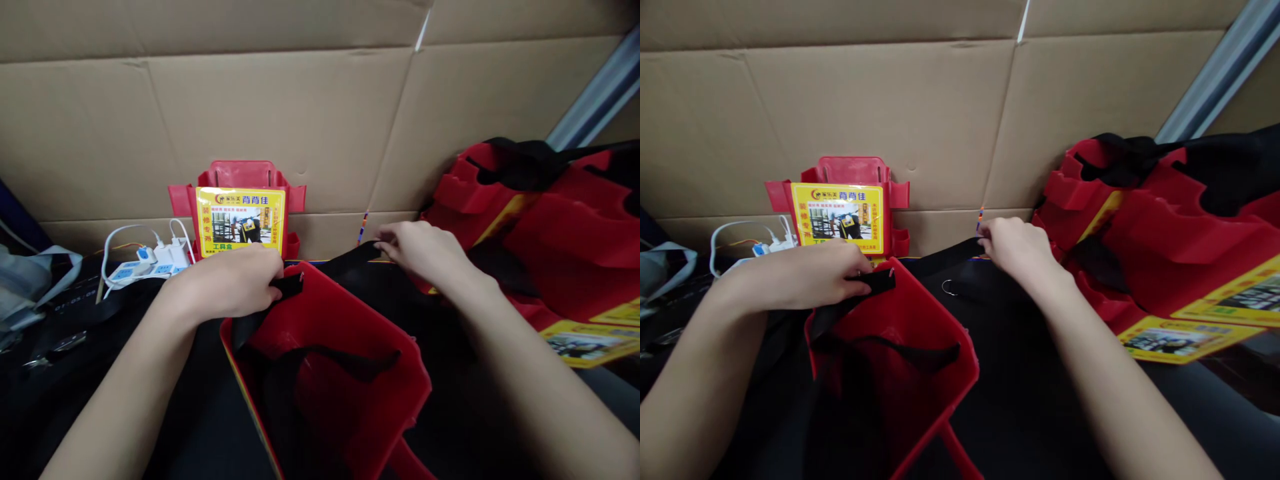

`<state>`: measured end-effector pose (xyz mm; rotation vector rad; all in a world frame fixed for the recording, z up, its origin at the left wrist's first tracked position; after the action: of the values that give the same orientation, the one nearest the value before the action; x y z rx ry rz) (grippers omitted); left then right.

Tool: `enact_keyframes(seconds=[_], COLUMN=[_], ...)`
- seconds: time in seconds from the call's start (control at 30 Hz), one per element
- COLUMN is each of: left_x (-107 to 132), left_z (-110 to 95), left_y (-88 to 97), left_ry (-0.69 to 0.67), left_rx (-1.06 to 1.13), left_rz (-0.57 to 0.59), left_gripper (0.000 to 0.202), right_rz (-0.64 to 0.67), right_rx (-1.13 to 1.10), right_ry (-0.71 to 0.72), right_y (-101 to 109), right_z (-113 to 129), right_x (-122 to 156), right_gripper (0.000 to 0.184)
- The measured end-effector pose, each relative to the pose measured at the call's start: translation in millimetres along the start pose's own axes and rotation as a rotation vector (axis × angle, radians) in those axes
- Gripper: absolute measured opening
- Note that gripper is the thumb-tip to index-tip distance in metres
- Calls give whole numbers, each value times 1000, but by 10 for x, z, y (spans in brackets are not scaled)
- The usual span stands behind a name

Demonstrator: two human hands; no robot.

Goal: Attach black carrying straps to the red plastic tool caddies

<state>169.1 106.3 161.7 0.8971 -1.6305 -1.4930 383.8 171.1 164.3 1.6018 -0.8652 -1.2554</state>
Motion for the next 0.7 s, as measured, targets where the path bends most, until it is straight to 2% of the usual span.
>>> enact_keyframes(seconds=[0.07,0.1,0.17,0.23,0.3,0.33,0.4,0.5,0.57,0.6,0.63,0.7], left_x=[-27,-45,-87,-126,-150,-154,-149,-120,-93,-81,-71,-63], left_z=[-25,-50,-113,-155,-171,-172,-165,-130,-119,-123,-131,-151], left_y=[27,37,36,29,31,34,29,-12,-23,-15,-1,27], left_ry=[17,19,7,-3,-9,-14,-21,-8,2,5,7,13], left_rx=[-18,-27,-32,-20,-5,-1,-2,-6,-19,-32,-47,-64], left_rz=[-55,-86,-130,-163,-189,-197,-190,-128,-110,-118,-135,-168], left_gripper=[20,20,20,21,22,21,16,10,9,9,8,8], right_rz=[26,40,107,206,278,285,238,94,68,74,81,80], right_rx=[-6,-42,-208,-465,-659,-676,-565,-209,-14,35,37,-108], right_ry=[23,93,344,622,737,709,580,301,129,81,88,271], right_y=[-39,-46,-40,25,89,80,14,-68,-104,-115,-121,-101], right_z=[-18,86,501,995,1279,1300,1134,547,194,107,115,417], right_x=[-2,10,94,264,372,359,250,46,-9,-9,1,57], right_gripper=[29,33,49,54,43,36,31,27,28,28,27,30])
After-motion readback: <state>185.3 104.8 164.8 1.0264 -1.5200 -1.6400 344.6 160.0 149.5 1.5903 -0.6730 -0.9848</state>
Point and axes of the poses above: each hand's wrist, its own x-axis away from the middle knuckle, its own y-axis out of the back of the hand, z = x × y, the point moved 9 cm from there along -x, towards the middle knuckle, and after that the axes turned 7 degrees about y, right-handed, at the moved point
